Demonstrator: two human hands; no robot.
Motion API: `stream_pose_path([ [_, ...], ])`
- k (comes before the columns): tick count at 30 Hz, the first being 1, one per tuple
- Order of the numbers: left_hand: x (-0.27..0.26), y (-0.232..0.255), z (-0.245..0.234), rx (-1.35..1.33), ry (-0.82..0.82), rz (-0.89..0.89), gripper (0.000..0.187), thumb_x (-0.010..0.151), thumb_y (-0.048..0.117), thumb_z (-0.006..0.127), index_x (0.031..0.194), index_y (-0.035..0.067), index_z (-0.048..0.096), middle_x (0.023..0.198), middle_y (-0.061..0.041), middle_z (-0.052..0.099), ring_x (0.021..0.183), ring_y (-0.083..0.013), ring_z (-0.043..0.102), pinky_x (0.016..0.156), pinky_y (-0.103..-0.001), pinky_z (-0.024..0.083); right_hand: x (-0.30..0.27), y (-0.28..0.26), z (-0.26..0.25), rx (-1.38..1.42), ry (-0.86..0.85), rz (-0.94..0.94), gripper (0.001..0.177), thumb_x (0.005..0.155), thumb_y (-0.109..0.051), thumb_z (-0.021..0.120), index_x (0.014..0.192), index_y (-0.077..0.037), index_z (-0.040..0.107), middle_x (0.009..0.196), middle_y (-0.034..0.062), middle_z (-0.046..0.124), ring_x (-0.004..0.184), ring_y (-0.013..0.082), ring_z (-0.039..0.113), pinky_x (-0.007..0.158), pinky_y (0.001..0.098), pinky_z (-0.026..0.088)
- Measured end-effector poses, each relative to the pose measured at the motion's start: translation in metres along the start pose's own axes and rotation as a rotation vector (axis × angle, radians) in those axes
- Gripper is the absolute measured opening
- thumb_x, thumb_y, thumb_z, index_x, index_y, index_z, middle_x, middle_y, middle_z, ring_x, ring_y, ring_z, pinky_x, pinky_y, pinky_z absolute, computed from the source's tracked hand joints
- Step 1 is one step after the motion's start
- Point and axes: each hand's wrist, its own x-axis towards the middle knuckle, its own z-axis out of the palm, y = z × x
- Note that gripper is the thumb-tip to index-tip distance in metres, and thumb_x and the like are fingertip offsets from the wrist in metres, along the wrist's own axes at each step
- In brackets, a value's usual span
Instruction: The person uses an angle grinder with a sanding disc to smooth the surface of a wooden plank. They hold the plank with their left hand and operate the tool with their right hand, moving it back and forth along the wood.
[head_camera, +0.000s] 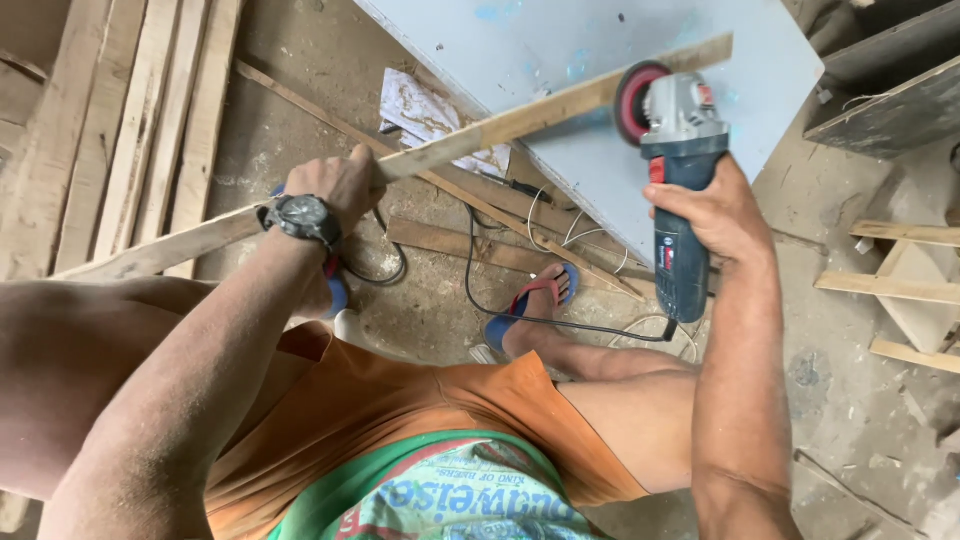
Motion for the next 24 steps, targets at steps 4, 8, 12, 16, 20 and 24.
stream_pose_path([
  [4,-0.03,-0.003,-0.053,-0.132,-0.079,-0.061,0.035,0.113,0.047,0.045,0.11,0.012,0.046,0.079,-0.007,0.063,0.063,-0.0259,0.058,0.059,-0.045,0.055,-0.003,-0.016,-0.021,-0.117,-0.013,0.182,0.053,0.083,-0.013,0.077,0.13,-0.007,0.056,0.108,0.012,0.068,0.081,0.0238,0.07,0.076,0.0341,0.062],
  [8,-0.026,-0.02,-0.049,-0.228,-0.125,-0.108,0.035,0.108,0.046,0.051,0.111,0.012,0.049,0.092,-0.013,0.066,0.072,-0.0313,0.061,0.06,-0.046,0.052,-0.016,-0.002,-0.034,-0.042,0.071,0.175,0.051,0.085,-0.017,0.078,0.129,-0.009,0.054,0.106,0.0077,0.064,0.082,0.0198,0.07,0.076,0.0333,0.063],
  [12,-0.022,-0.034,-0.045,-0.197,-0.209,-0.123,0.029,0.104,0.041,0.056,0.111,0.013,0.056,0.093,-0.013,0.067,0.074,-0.0313,0.064,0.061,-0.046,0.051,-0.023,0.021,-0.039,0.098,0.169,0.138,0.04,0.083,-0.018,0.083,0.115,-0.009,0.06,0.093,0.0048,0.065,0.071,0.0199,0.072,0.062,0.0301,0.066],
  [16,-0.03,-0.027,-0.042,-0.173,-0.232,-0.125,0.034,0.106,0.042,0.058,0.098,0.012,0.071,0.09,-0.012,0.074,0.072,-0.0303,0.07,0.059,-0.046,0.056,-0.03,0.019,-0.037,0.055,0.141,0.17,0.043,0.084,-0.019,0.083,0.118,-0.008,0.059,0.096,0.0067,0.067,0.075,0.0215,0.073,0.064,0.0314,0.065],
  [20,-0.021,-0.027,-0.04,-0.186,-0.183,-0.104,0.029,0.103,0.037,0.062,0.119,0.015,0.053,0.097,-0.011,0.064,0.076,-0.0262,0.06,0.061,-0.04,0.053,-0.021,0.026,-0.035,0.081,0.115,0.14,0.037,0.084,-0.016,0.083,0.112,-0.008,0.059,0.091,0.0058,0.064,0.071,0.0195,0.07,0.063,0.0315,0.065],
  [24,-0.013,-0.016,-0.041,-0.255,-0.139,-0.038,0.041,0.099,0.052,0.065,0.119,0.018,0.051,0.092,-0.009,0.065,0.076,-0.0288,0.061,0.062,-0.045,0.051,-0.018,0.024,-0.032,0.077,0.103,0.159,0.036,0.084,-0.015,0.081,0.113,-0.006,0.061,0.09,0.0073,0.066,0.072,0.0192,0.069,0.066,0.0326,0.065],
])
